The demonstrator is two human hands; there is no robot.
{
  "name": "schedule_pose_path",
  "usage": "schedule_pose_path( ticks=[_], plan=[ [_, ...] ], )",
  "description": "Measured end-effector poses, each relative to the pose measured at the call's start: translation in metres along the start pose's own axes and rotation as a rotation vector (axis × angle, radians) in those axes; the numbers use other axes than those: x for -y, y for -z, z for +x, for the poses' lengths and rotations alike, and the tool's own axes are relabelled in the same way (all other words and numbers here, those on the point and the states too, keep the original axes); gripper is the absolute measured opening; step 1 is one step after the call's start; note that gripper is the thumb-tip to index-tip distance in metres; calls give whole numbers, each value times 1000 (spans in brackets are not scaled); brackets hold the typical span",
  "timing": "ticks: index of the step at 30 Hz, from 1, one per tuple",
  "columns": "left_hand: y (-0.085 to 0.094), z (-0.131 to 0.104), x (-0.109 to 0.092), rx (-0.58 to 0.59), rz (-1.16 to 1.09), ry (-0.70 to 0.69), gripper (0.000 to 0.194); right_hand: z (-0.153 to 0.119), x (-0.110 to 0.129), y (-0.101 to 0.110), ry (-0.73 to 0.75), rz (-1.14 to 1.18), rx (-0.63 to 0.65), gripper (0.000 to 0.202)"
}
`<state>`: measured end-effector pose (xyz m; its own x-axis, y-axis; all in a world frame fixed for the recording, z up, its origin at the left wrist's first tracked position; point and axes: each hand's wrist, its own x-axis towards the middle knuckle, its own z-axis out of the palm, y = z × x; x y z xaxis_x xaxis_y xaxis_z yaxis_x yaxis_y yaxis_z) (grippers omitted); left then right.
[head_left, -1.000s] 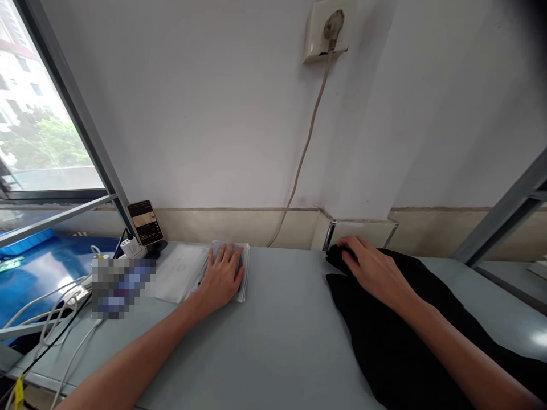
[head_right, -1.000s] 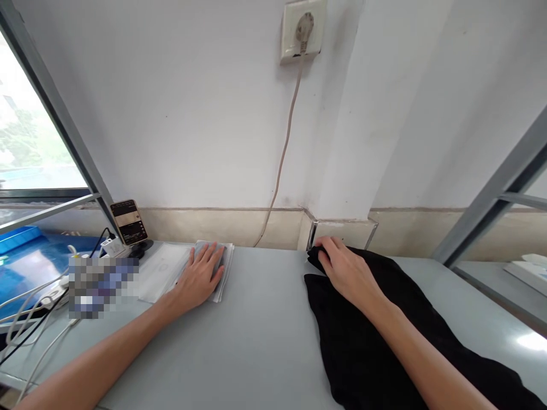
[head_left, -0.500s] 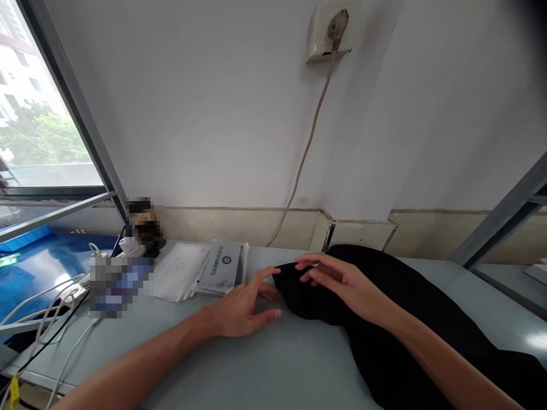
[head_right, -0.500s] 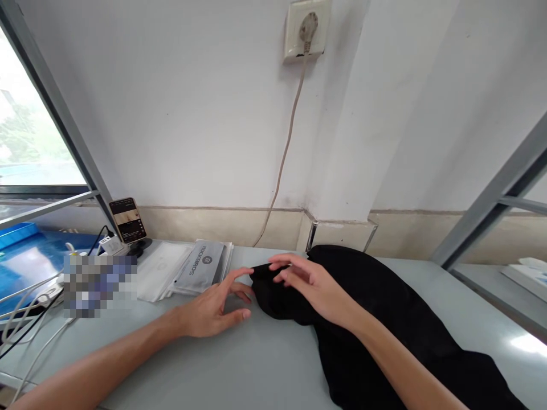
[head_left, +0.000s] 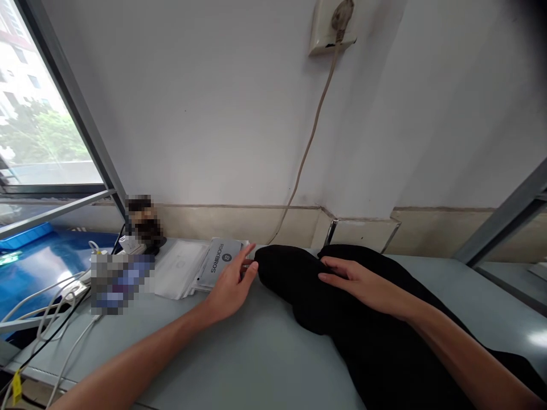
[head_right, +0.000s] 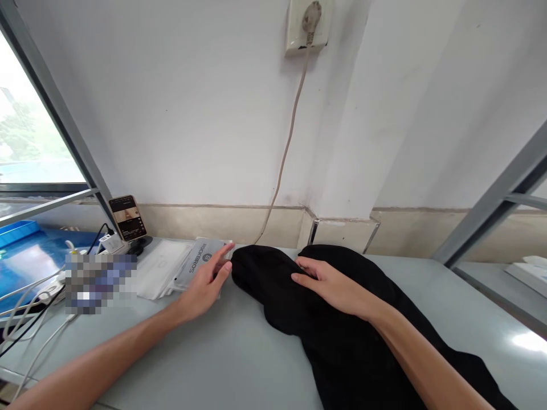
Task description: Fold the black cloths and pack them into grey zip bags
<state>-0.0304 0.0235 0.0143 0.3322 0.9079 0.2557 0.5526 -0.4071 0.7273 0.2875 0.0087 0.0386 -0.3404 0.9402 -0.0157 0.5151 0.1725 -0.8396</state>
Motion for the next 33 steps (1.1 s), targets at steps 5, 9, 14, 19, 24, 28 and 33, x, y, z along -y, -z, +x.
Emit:
schedule_pose_path(
  ticks=[5, 9, 14, 19, 24, 28, 33],
  plan=[
    [-3, 1, 5, -135, 39, -179, 44, 0, 2, -10, -54, 18, -92, 26],
    [-5, -5, -1, 64, 157, -518, 27, 0, -6, -23, -232, 313, -126, 43],
    [-9, -9, -3, 311, 355, -593, 35, 4, 3, -37, -218, 702, -67, 38],
    [-17, -2, 19, 125, 650, -514, 44, 12, -5, -33, -222, 316, -206, 38],
    [-14, -2, 12, 116, 577, -559, 34, 10, -13, -22, -197, -92, -126, 47],
    [-11, -11, -6, 346, 357, -652, 27, 5, -10, -16, -137, -157, -29, 39],
    [-19, -14, 1, 352, 397, -618, 47, 3, -9, -14, -87, 8, 93, 26]
  ],
)
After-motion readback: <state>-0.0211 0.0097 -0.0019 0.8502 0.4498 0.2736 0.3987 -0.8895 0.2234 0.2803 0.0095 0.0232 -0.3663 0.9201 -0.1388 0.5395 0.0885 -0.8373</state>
